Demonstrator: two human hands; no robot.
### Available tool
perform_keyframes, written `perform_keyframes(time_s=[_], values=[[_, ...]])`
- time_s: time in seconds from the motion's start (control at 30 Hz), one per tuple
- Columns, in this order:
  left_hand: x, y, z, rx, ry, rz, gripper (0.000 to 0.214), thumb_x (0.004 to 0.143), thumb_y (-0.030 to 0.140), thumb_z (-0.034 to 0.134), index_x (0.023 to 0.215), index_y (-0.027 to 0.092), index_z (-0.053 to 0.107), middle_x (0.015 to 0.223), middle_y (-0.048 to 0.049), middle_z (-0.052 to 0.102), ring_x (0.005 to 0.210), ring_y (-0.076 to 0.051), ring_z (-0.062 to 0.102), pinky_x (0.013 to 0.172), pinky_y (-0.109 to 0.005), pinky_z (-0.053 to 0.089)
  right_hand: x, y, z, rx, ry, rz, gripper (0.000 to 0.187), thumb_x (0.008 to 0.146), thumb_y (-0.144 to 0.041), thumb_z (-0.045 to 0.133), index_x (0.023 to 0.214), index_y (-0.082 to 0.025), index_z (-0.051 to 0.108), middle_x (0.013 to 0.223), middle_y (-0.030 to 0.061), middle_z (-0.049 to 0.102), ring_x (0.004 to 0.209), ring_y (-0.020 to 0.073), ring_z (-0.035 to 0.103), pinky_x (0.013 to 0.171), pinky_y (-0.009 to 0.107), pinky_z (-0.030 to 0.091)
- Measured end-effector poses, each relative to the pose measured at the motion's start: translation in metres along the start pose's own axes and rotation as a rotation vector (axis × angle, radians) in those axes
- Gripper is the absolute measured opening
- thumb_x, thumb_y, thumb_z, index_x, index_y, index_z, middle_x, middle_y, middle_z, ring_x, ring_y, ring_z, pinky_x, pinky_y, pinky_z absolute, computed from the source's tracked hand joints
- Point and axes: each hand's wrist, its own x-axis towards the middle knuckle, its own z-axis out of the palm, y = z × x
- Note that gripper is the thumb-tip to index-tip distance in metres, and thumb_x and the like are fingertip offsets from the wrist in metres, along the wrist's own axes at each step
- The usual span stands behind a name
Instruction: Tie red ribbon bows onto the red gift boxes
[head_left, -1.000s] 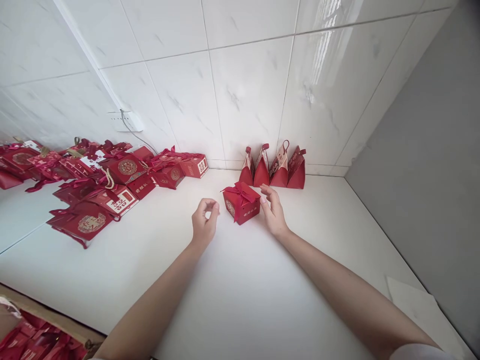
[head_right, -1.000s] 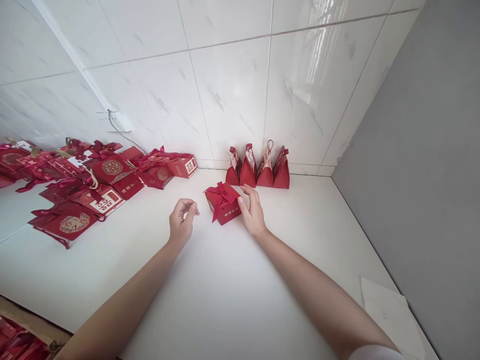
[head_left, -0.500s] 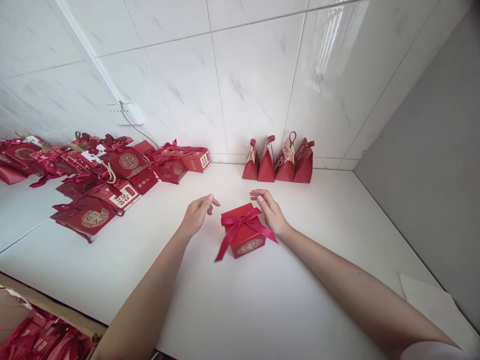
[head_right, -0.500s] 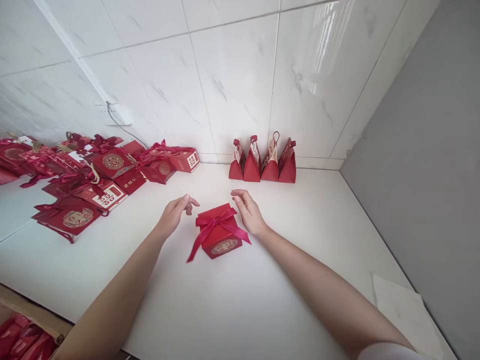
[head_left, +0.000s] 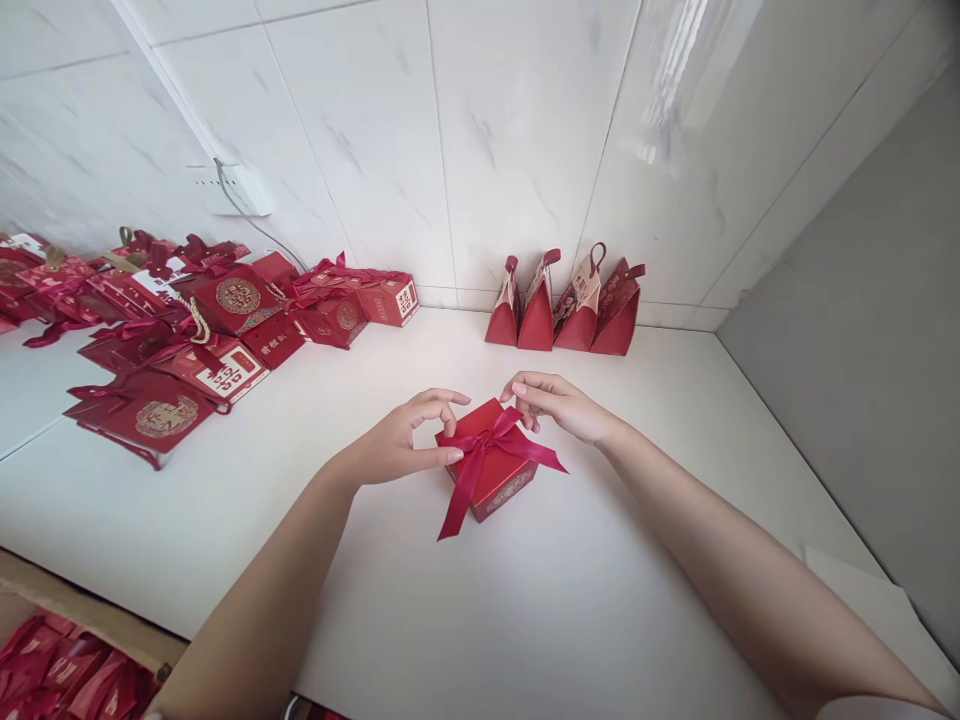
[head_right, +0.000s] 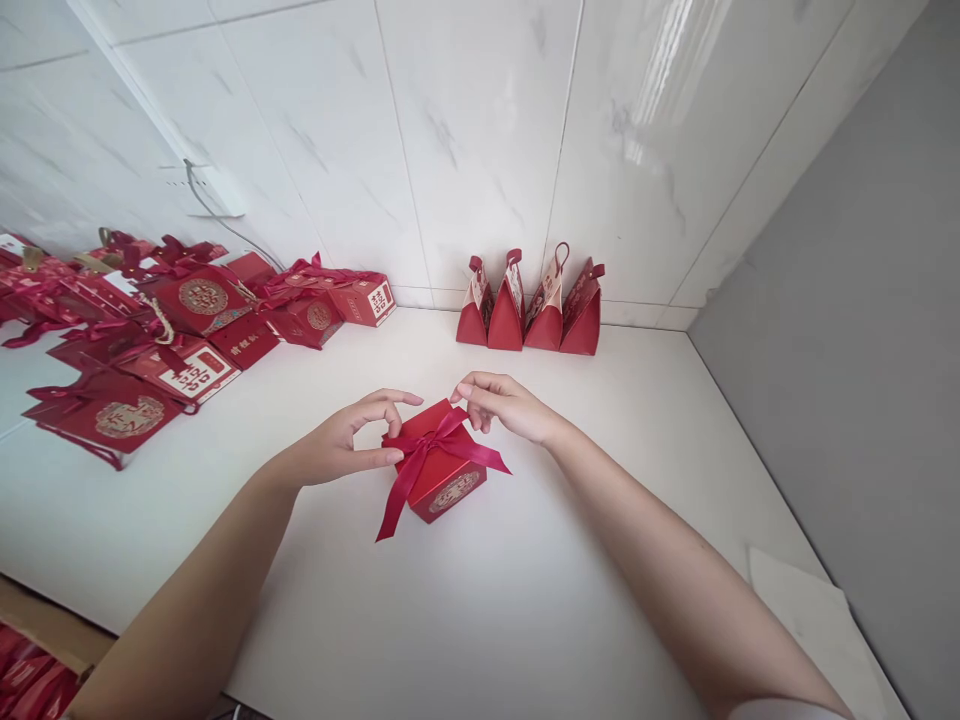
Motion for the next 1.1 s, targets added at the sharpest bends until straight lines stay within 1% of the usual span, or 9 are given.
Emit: perform_keyframes(time_s=[0.1, 0.2, 0.33, 0.53, 0.63, 0.73, 0.8, 0.9, 1.1], values=[[0.001, -0.004, -0.002, -0.028, -0.018, 0.008, 0.020, 0.086, 0.039, 0.065, 0.083, 0.021, 0.057, 0.143, -0.0065, 0.047, 0.134, -0.027, 0.043, 0.112, -0.046, 0.034, -0.002, 0.000, 0.002, 0.054, -0.059, 0.007, 0.033, 0.090, -0.048, 0.061, 0.095, -0.015, 0.065, 0.057, -0.0043, 0.052, 0.052, 0.0090, 0.051, 0.049, 0.020, 0.042], [0.003, -0.006, -0.003, -0.113, -0.031, 0.030, 0.019, 0.087, 0.038, 0.065, 0.082, 0.020, 0.061, 0.142, -0.0067, 0.048, 0.134, -0.026, 0.044, 0.113, -0.044, 0.034, -0.004, -0.002, 0.003, 0.041, -0.128, 0.021, 0.031, 0.088, -0.045, 0.066, 0.096, -0.016, 0.064, 0.055, -0.0051, 0.055, 0.048, 0.0082, 0.051, 0.045, 0.019, 0.042], [0.003, -0.005, -0.002, -0.236, -0.039, 0.032, 0.019, 0.087, 0.038, 0.065, 0.081, 0.019, 0.063, 0.141, -0.0071, 0.049, 0.133, -0.027, 0.045, 0.111, -0.043, 0.037, -0.007, -0.006, 0.000, 0.005, -0.221, 0.119, 0.030, 0.085, -0.044, 0.070, 0.085, -0.017, 0.057, 0.051, -0.0048, 0.061, 0.037, 0.0079, 0.051, 0.037, 0.018, 0.041], [0.005, -0.006, 0.003, -0.282, -0.064, -0.006, 0.033, 0.090, 0.044, 0.059, 0.070, 0.017, 0.058, 0.138, -0.0077, 0.051, 0.128, -0.029, 0.050, 0.103, -0.042, 0.043, -0.009, -0.010, 0.000, 0.014, -0.294, 0.204, 0.034, 0.085, -0.046, 0.069, 0.077, -0.017, 0.053, 0.049, -0.0050, 0.062, 0.033, 0.0082, 0.052, 0.035, 0.018, 0.042], [0.007, -0.005, 0.007, -0.251, -0.029, -0.024, 0.038, 0.090, 0.044, 0.059, 0.065, 0.017, 0.051, 0.134, -0.0072, 0.054, 0.125, -0.027, 0.052, 0.098, -0.040, 0.046, -0.010, -0.012, 0.004, 0.033, -0.301, 0.211, 0.035, 0.086, -0.046, 0.068, 0.075, -0.017, 0.052, 0.050, -0.0040, 0.063, 0.034, 0.0083, 0.053, 0.035, 0.018, 0.043], [0.010, -0.005, 0.012, -0.222, 0.017, -0.048, 0.040, 0.087, 0.045, 0.062, 0.062, 0.016, 0.050, 0.132, -0.0067, 0.056, 0.118, -0.026, 0.056, 0.095, -0.039, 0.047, -0.010, -0.013, 0.008, 0.045, -0.317, 0.214, 0.033, 0.087, -0.046, 0.067, 0.076, -0.017, 0.053, 0.050, -0.0034, 0.064, 0.035, 0.0092, 0.054, 0.036, 0.018, 0.044], [0.011, -0.004, 0.014, -0.218, 0.021, -0.056, 0.036, 0.082, 0.045, 0.069, 0.064, 0.017, 0.055, 0.131, -0.0066, 0.056, 0.116, -0.026, 0.057, 0.096, -0.038, 0.048, -0.010, -0.013, 0.010, 0.055, -0.326, 0.217, 0.033, 0.087, -0.046, 0.066, 0.075, -0.017, 0.052, 0.049, -0.0037, 0.063, 0.036, 0.0095, 0.055, 0.036, 0.018, 0.044], [0.012, -0.003, 0.015, -0.227, -0.035, -0.057, 0.026, 0.076, 0.043, 0.075, 0.074, 0.019, 0.067, 0.131, -0.0066, 0.056, 0.121, -0.027, 0.054, 0.099, -0.038, 0.047, -0.009, -0.012, 0.011, 0.057, -0.334, 0.234, 0.033, 0.087, -0.046, 0.066, 0.076, -0.018, 0.052, 0.048, -0.0043, 0.062, 0.035, 0.0097, 0.055, 0.035, 0.018, 0.043], [0.010, -0.003, 0.011, -0.201, -0.105, -0.077, 0.025, 0.076, 0.044, 0.075, 0.088, 0.022, 0.072, 0.133, -0.0059, 0.054, 0.122, -0.027, 0.054, 0.099, -0.038, 0.048, -0.009, -0.012, 0.011, 0.052, -0.369, 0.244, 0.033, 0.088, -0.045, 0.064, 0.076, -0.018, 0.050, 0.048, -0.0036, 0.063, 0.036, 0.0107, 0.057, 0.036, 0.018, 0.042]])
